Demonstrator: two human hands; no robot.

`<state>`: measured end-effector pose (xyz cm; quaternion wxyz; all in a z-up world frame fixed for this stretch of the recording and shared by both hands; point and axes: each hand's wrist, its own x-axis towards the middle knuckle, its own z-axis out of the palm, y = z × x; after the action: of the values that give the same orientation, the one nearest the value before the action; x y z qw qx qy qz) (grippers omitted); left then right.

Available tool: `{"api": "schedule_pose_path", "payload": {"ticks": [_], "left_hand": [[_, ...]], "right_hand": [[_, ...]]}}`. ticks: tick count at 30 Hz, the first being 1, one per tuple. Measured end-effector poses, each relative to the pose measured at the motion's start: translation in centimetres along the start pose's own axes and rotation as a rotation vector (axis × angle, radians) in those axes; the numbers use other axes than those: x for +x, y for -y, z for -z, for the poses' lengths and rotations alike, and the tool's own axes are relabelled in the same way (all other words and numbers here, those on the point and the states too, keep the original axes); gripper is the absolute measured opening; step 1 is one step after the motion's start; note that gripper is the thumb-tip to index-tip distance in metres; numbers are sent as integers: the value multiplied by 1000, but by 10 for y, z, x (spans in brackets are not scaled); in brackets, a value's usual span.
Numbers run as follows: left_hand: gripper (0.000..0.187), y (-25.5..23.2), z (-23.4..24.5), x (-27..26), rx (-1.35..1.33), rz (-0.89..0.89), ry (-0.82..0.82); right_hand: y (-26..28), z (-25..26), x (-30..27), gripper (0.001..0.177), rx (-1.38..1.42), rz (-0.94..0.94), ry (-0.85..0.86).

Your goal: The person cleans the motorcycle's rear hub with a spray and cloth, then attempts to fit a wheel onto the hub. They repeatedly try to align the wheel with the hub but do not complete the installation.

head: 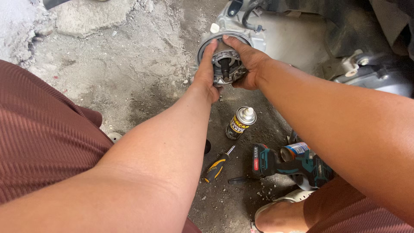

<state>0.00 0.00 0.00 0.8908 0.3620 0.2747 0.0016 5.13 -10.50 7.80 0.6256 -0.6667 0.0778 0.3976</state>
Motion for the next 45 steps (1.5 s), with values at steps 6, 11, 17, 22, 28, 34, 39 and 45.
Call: {"api": "schedule_pose_path", "payload": {"ticks": [6,11,17,22,28,34,39,45], "left_hand": [[36,61,34,-2,-397,257,-464],[26,91,33,-37,-33,263,-482],[30,111,6,-83,320,125,-345],[28,121,2,-129,468,174,-295],[41,96,3,-171,731,209,-321],[43,80,8,-196,837,173,-374],[41,84,15,-204,937,183,-394],[37,87,17,-209,1036,160,-401]], "right_hand": [[-44,36,-21,98,101,-95,-120],[-120,48,-71,58,164,-149,-77],[-130,49,-87,38,64,-103,-135],[-132,52,-96,39,98,-60,-95],[-127,50,-114,49,124,-64,-55],[-122,37,-121,56,178,-29,-32],[-118,36,-122,60,199,-1,-14],[-111,41,-126,61,248,30,-19]]}}
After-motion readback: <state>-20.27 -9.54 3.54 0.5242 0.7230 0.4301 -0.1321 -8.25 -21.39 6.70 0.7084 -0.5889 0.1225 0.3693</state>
